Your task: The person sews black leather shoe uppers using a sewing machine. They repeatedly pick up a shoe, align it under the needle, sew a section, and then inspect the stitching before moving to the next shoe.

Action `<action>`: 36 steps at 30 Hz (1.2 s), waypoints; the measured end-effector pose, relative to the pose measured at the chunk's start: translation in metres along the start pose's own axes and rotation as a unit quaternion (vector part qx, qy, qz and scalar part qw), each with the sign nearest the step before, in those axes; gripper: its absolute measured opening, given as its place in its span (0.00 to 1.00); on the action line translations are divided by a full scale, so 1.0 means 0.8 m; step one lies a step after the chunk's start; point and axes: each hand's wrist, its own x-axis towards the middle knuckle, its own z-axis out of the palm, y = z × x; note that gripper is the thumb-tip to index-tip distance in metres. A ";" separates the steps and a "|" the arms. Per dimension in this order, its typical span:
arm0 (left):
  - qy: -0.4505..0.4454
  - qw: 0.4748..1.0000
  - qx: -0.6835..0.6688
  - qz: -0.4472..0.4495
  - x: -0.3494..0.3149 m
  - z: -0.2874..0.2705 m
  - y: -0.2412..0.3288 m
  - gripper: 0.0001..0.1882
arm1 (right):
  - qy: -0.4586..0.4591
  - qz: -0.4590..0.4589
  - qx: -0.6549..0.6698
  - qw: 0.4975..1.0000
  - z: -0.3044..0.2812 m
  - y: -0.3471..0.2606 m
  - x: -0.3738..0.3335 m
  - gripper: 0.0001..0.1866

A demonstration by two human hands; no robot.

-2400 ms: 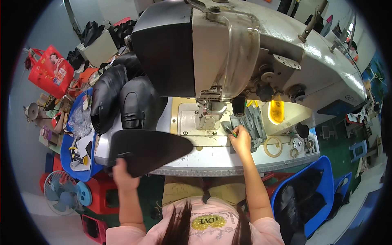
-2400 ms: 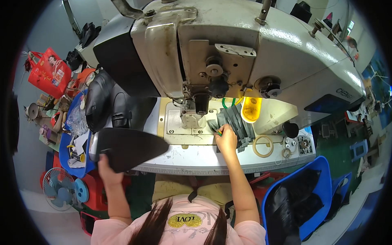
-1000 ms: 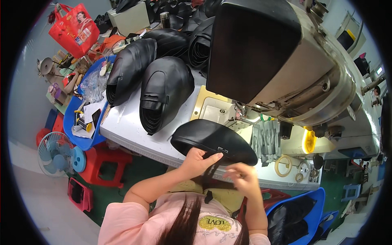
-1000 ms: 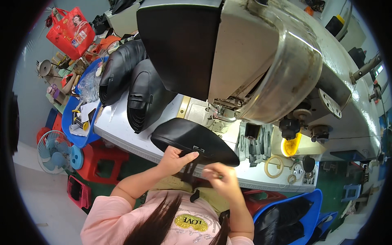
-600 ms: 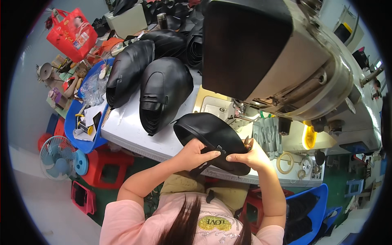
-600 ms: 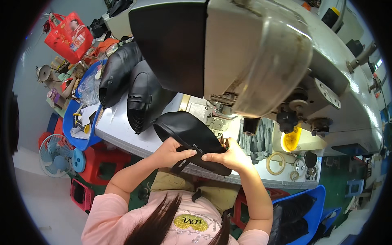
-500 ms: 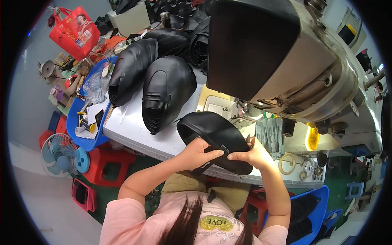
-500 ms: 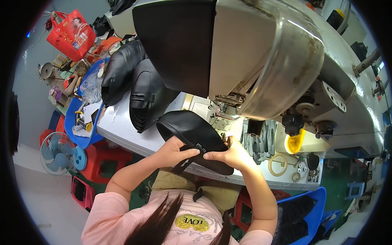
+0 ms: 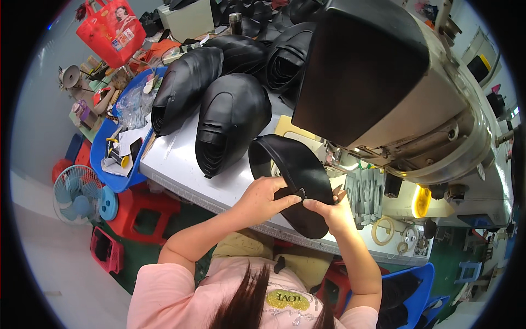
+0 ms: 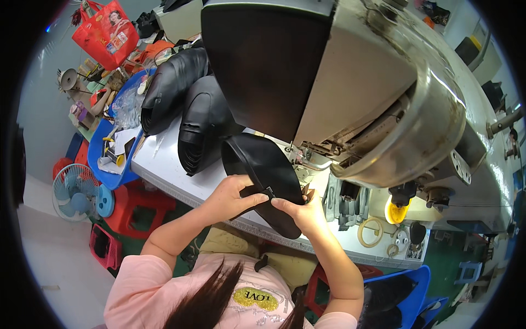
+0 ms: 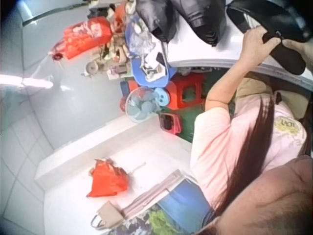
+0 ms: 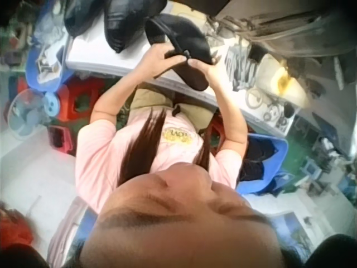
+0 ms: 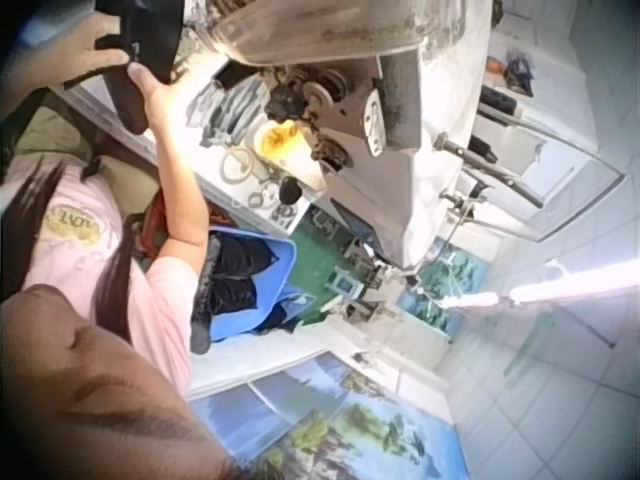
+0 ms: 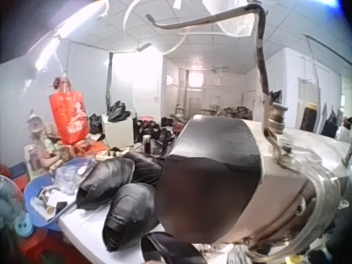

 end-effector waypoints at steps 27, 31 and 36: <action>-0.165 0.977 -0.015 -0.131 0.166 -0.049 0.086 0.21 | 0.225 -0.112 0.214 0.944 -0.017 0.022 0.026 0.19; -0.161 0.980 -0.005 -0.119 0.175 -0.050 0.082 0.21 | 0.230 -0.120 0.190 0.947 -0.009 0.017 0.024 0.20; -0.165 0.979 -0.012 -0.116 0.178 -0.049 0.075 0.21 | 0.248 -0.118 0.149 0.950 -0.005 0.006 0.021 0.22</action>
